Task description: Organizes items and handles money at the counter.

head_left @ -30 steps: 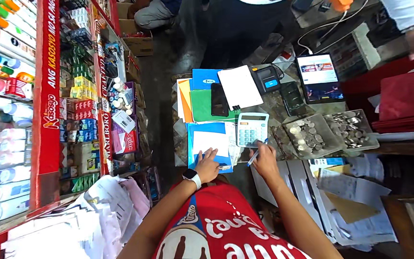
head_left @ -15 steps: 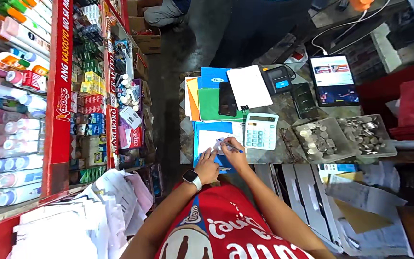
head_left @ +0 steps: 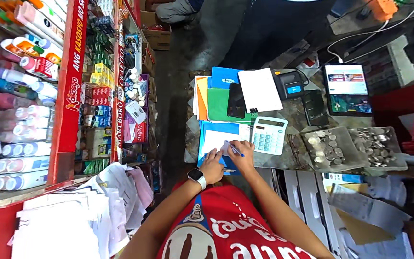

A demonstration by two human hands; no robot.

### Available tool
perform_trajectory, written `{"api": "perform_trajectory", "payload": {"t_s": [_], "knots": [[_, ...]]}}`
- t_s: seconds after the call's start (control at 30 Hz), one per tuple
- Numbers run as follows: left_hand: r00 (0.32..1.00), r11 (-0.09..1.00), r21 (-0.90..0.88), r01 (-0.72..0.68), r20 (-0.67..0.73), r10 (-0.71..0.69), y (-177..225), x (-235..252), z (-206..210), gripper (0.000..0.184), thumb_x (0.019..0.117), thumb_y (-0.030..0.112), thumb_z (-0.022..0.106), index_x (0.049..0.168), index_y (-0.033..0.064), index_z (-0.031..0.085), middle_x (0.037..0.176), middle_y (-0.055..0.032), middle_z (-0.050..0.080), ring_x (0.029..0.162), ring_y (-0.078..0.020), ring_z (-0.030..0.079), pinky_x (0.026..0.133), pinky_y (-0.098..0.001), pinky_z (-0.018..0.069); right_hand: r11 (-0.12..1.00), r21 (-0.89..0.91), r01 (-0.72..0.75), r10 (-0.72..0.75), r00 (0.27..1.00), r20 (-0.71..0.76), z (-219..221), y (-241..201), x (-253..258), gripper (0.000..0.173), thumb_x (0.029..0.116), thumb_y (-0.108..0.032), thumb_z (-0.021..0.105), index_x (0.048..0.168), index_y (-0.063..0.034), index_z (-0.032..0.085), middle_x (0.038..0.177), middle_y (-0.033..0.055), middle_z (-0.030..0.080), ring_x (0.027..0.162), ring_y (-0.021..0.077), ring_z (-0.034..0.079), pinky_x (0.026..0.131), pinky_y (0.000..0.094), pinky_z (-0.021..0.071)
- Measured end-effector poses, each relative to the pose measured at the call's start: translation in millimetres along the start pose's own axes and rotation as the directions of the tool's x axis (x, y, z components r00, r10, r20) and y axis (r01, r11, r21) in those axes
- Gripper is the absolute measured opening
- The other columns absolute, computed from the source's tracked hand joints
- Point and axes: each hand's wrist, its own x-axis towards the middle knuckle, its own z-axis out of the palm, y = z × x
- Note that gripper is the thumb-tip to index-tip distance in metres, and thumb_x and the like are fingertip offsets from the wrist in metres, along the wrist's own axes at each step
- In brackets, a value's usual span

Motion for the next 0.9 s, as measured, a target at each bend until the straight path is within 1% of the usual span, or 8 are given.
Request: {"api": "perform_trajectory", "payload": {"t_s": [0.07,0.1,0.17,0.23,0.43,0.53,0.77,0.9], "knots": [[1.0,1.0,-0.018,0.007,0.0,-0.007,0,0,1,0.036,0.1054,0.02,0.046,0.117,0.0002,0.073,0.168,-0.0208,0.024,0.157,-0.0413,0.01,0.127,-0.0563,0.0104,0.997,0.08,-0.015,0.007,0.996,0.093,1,3,-1,0.025,0.0935,-0.022,0.065,0.102,-0.0027,0.078,0.095,0.0173,0.074,0.095,0.039,0.067,0.096,0.0596,0.045],[1.0,1.0,-0.015,0.006,-0.002,-0.006,0,1,1,0.036,0.1052,0.02,0.046,0.117,0.0003,0.073,0.167,-0.0212,0.025,0.157,-0.0408,0.013,0.127,-0.0558,0.0112,0.998,0.061,-0.006,0.0,0.995,0.097,-1,3,-2,0.025,0.0923,-0.023,0.065,0.099,-0.0029,0.078,0.093,0.0166,0.074,0.095,0.0386,0.068,0.097,0.0599,0.0444],[1.0,1.0,-0.007,-0.001,-0.016,0.001,0,1,1,0.035,0.1046,0.02,0.046,0.114,0.0003,0.074,0.167,-0.0197,0.025,0.156,-0.039,0.018,0.127,-0.0542,0.0139,0.996,-0.062,0.058,-0.058,0.998,0.007,-6,5,-5,0.023,0.0886,-0.021,0.062,0.089,-0.003,0.075,0.084,0.015,0.074,0.087,0.0386,0.069,0.093,0.0611,0.0454],[1.0,1.0,0.01,-0.01,-0.015,0.01,0,1,0,0.035,0.1048,0.02,0.046,0.114,-0.0004,0.074,0.168,-0.0196,0.024,0.155,-0.0385,0.02,0.126,-0.0536,0.0149,0.994,-0.077,0.074,-0.077,0.996,-0.045,-10,13,-9,0.023,0.0897,-0.02,0.06,0.091,-0.003,0.076,0.083,0.0139,0.074,0.084,0.0372,0.069,0.091,0.0603,0.045],[0.999,0.999,0.044,-0.014,0.046,0.012,3,-4,-2,0.037,0.1059,0.019,0.044,0.117,-0.0024,0.071,0.166,-0.0222,0.026,0.157,-0.0398,0.016,0.127,-0.0541,0.0143,0.997,0.044,-0.059,0.052,0.987,0.152,-26,13,-11,0.023,0.0858,-0.023,0.064,0.089,-0.0026,0.075,0.084,0.0148,0.071,0.089,0.0357,0.065,0.097,0.0582,0.0401],[0.998,0.999,0.046,-0.019,0.063,0.016,2,-5,0,0.037,0.106,0.019,0.044,0.118,-0.0033,0.071,0.167,-0.0232,0.023,0.157,-0.041,0.012,0.127,-0.0555,0.0145,0.995,0.054,-0.083,0.076,0.99,0.122,-25,21,-5,0.025,0.0892,-0.02,0.063,0.098,-0.0015,0.077,0.091,0.0163,0.073,0.092,0.0367,0.067,0.097,0.0595,0.0419],[0.997,0.998,0.053,-0.017,0.075,0.013,3,-7,-1,0.037,0.1066,0.018,0.043,0.12,-0.0042,0.07,0.168,-0.0224,0.019,0.158,-0.0405,0.01,0.127,-0.0527,0.0142,0.985,0.067,-0.16,0.149,0.978,0.147,-27,23,1,0.024,0.0879,-0.02,0.063,0.096,-0.0004,0.074,0.09,0.0169,0.071,0.093,0.0361,0.065,0.097,0.0581,0.0407],[0.998,0.999,0.048,-0.012,0.062,0.009,2,-8,2,0.036,0.1057,0.018,0.045,0.12,-0.003,0.07,0.169,-0.0206,0.019,0.158,-0.0398,0.01,0.127,-0.0538,0.0137,0.981,-0.092,-0.173,0.192,0.94,0.282,-40,12,7,0.024,0.0885,-0.021,0.063,0.094,0.0013,0.072,0.088,0.019,0.07,0.092,0.0379,0.065,0.095,0.0577,0.0428]]}}
